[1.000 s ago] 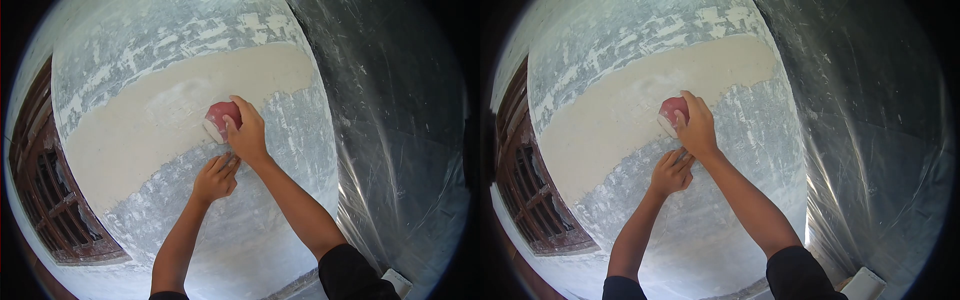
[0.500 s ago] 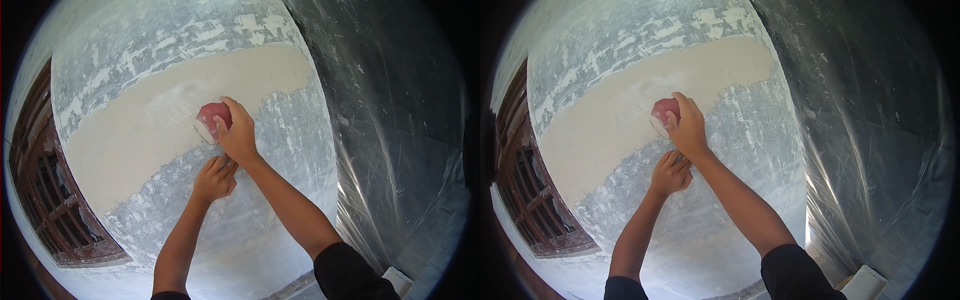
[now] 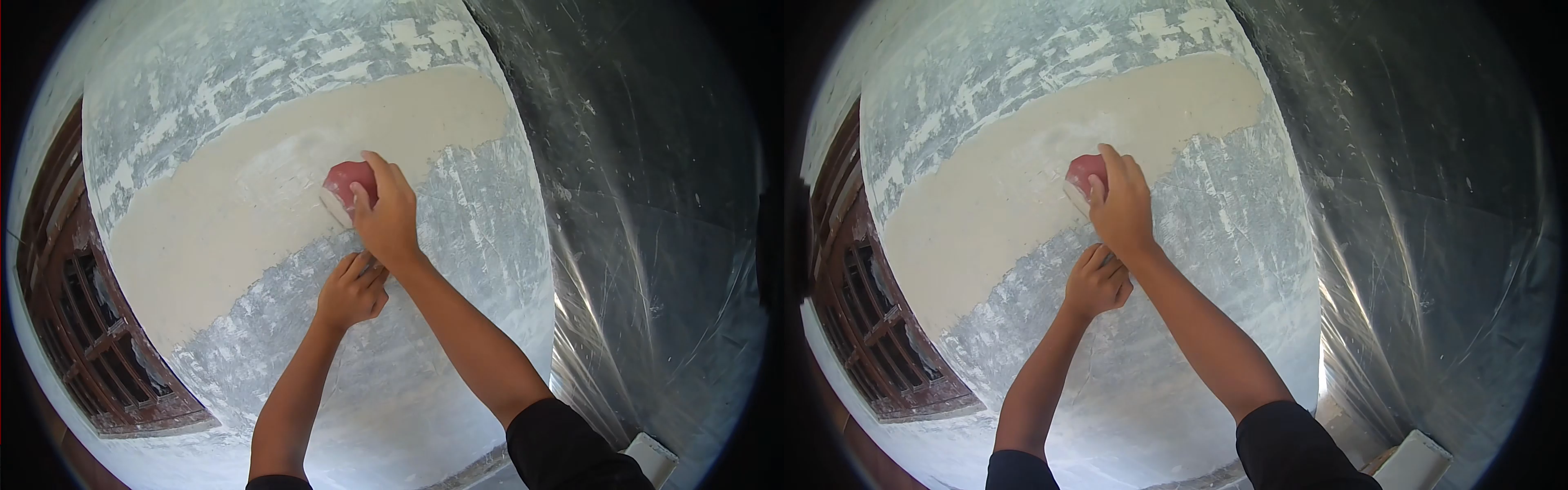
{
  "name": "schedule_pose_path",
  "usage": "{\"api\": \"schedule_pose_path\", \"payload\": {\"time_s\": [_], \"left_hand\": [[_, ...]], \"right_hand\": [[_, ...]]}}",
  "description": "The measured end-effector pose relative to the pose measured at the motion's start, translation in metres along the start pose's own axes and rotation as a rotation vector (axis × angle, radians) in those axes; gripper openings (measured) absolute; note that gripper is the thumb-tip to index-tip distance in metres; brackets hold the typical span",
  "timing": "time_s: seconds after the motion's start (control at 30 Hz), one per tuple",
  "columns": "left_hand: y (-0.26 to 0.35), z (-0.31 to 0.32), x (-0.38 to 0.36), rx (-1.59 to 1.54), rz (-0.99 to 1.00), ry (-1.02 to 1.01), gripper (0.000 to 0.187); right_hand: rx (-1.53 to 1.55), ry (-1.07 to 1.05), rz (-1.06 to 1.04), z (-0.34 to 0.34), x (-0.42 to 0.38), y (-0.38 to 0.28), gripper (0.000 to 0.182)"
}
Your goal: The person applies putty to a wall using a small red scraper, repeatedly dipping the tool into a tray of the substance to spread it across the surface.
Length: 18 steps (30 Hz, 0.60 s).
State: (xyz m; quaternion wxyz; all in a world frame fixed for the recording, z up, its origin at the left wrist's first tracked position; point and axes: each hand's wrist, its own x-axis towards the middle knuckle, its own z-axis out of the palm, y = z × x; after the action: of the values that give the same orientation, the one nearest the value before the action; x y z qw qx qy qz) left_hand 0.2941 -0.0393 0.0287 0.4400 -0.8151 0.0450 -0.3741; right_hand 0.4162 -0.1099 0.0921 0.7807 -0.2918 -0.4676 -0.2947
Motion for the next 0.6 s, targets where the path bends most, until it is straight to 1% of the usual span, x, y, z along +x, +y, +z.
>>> {"api": "schedule_pose_path", "payload": {"time_s": [0.03, 0.07, 0.13, 0.2, 0.23, 0.27, 0.33, 0.37, 0.43, 0.5, 0.57, 0.6], "left_hand": [[-0.002, 0.002, -0.001, -0.001, 0.001, 0.0, 0.041], [-0.003, 0.004, -0.003, -0.026, 0.004, 0.005, 0.041], [-0.001, 0.0, 0.001, -0.056, 0.009, 0.005, 0.04], [0.004, -0.005, 0.007, 0.05, 0.01, 0.072, 0.04], [0.003, -0.003, 0.007, 0.052, 0.007, 0.074, 0.04], [0.003, -0.002, 0.005, 0.08, 0.015, 0.052, 0.042], [0.001, 0.001, 0.003, 0.107, 0.02, 0.033, 0.043], [0.001, 0.002, 0.002, 0.111, 0.018, 0.034, 0.044], [0.002, 0.001, 0.004, 0.116, 0.021, 0.036, 0.044], [0.005, -0.002, 0.006, 0.058, -0.001, 0.061, 0.04], [0.001, 0.0, 0.0, 0.019, -0.008, 0.023, 0.041], [0.0, -0.001, 0.0, -0.021, -0.016, -0.016, 0.041]], "right_hand": [[0.056, -0.086, -0.039, 0.012, -0.004, -0.007, 0.043], [0.054, -0.086, -0.037, 0.012, -0.004, -0.005, 0.043], [0.016, -0.146, 0.041, 0.014, -0.003, 0.005, 0.042], [-0.104, 0.021, 0.088, -0.015, 0.008, 0.034, 0.041], [-0.19, 0.066, 0.09, -0.036, 0.015, 0.053, 0.043], [-0.228, 0.164, 0.114, -0.058, 0.021, 0.063, 0.043], [-0.387, 0.268, 0.06, -0.09, 0.03, 0.069, 0.043], [-0.39, 0.263, 0.059, -0.088, 0.028, 0.067, 0.043], [-0.202, 0.219, 0.002, -0.071, 0.023, 0.045, 0.043], [-0.049, 0.029, -0.045, -0.037, 0.011, 0.019, 0.044], [0.064, -0.143, 0.008, -0.011, 0.0, 0.004, 0.043], [0.062, -0.144, 0.006, -0.011, 0.0, 0.008, 0.043]]}}
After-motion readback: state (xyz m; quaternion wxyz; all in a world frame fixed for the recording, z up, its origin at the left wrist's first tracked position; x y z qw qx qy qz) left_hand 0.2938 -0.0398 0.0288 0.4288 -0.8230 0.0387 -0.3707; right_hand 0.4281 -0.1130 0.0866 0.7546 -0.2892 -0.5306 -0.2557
